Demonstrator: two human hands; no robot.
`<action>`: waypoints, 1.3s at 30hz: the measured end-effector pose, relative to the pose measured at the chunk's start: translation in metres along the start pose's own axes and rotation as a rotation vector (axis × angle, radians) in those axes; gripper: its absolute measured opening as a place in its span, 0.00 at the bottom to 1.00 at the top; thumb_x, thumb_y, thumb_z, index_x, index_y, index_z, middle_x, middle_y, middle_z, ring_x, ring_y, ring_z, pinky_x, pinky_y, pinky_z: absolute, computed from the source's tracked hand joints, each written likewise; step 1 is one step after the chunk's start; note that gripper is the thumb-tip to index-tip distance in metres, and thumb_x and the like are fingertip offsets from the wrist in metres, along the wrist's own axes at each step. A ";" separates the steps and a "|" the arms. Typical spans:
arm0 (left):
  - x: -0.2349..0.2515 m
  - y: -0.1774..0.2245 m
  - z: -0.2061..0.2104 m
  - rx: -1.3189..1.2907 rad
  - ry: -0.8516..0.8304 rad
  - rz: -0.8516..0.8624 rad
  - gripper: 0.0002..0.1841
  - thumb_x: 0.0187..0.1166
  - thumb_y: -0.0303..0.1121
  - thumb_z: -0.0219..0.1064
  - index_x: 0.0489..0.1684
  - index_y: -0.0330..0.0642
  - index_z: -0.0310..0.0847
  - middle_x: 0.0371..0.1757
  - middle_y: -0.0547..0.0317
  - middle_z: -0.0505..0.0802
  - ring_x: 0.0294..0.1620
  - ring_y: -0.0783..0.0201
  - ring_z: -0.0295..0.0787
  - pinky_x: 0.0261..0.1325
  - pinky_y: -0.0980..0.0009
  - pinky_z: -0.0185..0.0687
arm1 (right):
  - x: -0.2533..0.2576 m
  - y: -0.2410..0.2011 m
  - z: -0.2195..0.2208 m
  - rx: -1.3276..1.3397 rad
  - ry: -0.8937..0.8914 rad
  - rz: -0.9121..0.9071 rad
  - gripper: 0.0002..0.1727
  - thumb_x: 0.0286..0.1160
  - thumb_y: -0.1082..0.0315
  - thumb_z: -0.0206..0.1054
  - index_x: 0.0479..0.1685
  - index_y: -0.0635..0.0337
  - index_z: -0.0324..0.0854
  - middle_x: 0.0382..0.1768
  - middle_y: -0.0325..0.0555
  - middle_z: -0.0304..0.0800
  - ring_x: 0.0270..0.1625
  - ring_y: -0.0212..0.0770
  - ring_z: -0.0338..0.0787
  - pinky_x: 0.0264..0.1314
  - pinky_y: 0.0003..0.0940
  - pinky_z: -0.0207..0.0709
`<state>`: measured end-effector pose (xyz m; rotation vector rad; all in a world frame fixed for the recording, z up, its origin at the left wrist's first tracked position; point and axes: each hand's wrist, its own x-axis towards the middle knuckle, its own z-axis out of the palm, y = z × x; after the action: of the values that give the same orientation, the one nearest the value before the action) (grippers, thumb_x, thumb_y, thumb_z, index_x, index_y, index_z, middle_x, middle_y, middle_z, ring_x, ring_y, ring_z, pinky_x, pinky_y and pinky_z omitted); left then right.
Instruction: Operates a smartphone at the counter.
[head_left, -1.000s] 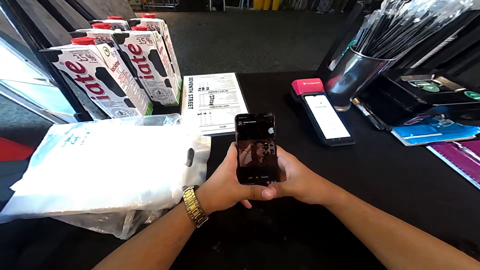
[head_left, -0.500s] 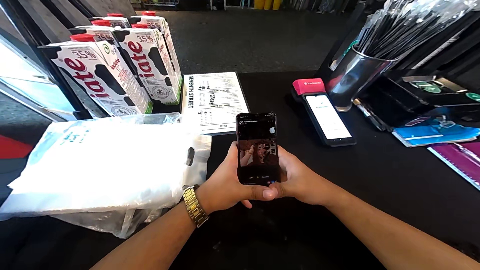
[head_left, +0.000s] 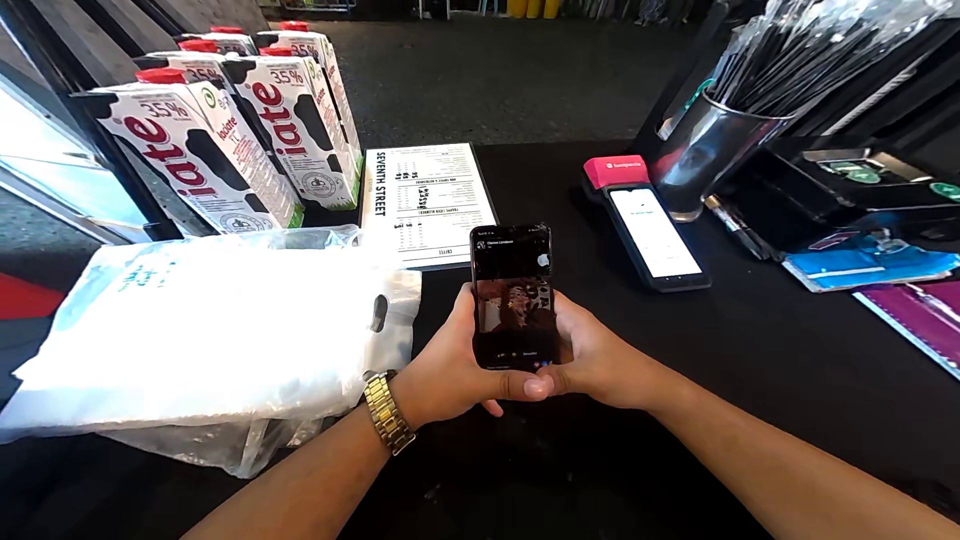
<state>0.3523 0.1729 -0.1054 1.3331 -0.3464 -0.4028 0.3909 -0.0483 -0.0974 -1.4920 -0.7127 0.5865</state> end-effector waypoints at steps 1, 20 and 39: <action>0.000 0.000 -0.001 -0.002 -0.004 0.002 0.53 0.57 0.35 0.89 0.82 0.63 0.51 0.62 0.51 0.89 0.45 0.52 0.96 0.25 0.61 0.95 | 0.001 0.000 0.000 -0.001 0.000 -0.001 0.49 0.56 0.58 0.87 0.83 0.45 0.64 0.63 0.44 0.89 0.62 0.44 0.92 0.62 0.39 0.90; 0.001 0.000 -0.001 0.011 -0.011 0.005 0.52 0.57 0.37 0.89 0.81 0.61 0.52 0.65 0.54 0.88 0.50 0.53 0.95 0.26 0.61 0.95 | 0.000 0.002 0.000 0.019 -0.001 -0.004 0.48 0.57 0.58 0.87 0.83 0.45 0.63 0.63 0.45 0.89 0.61 0.44 0.92 0.63 0.39 0.90; 0.001 -0.001 0.000 -0.005 -0.007 0.010 0.52 0.58 0.34 0.89 0.82 0.61 0.52 0.65 0.53 0.87 0.49 0.52 0.95 0.26 0.61 0.95 | 0.000 0.001 -0.001 0.001 0.001 -0.008 0.50 0.56 0.54 0.88 0.83 0.44 0.63 0.63 0.45 0.89 0.62 0.44 0.92 0.63 0.40 0.90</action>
<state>0.3533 0.1719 -0.1059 1.3247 -0.3573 -0.3993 0.3918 -0.0487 -0.0986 -1.4880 -0.7176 0.5793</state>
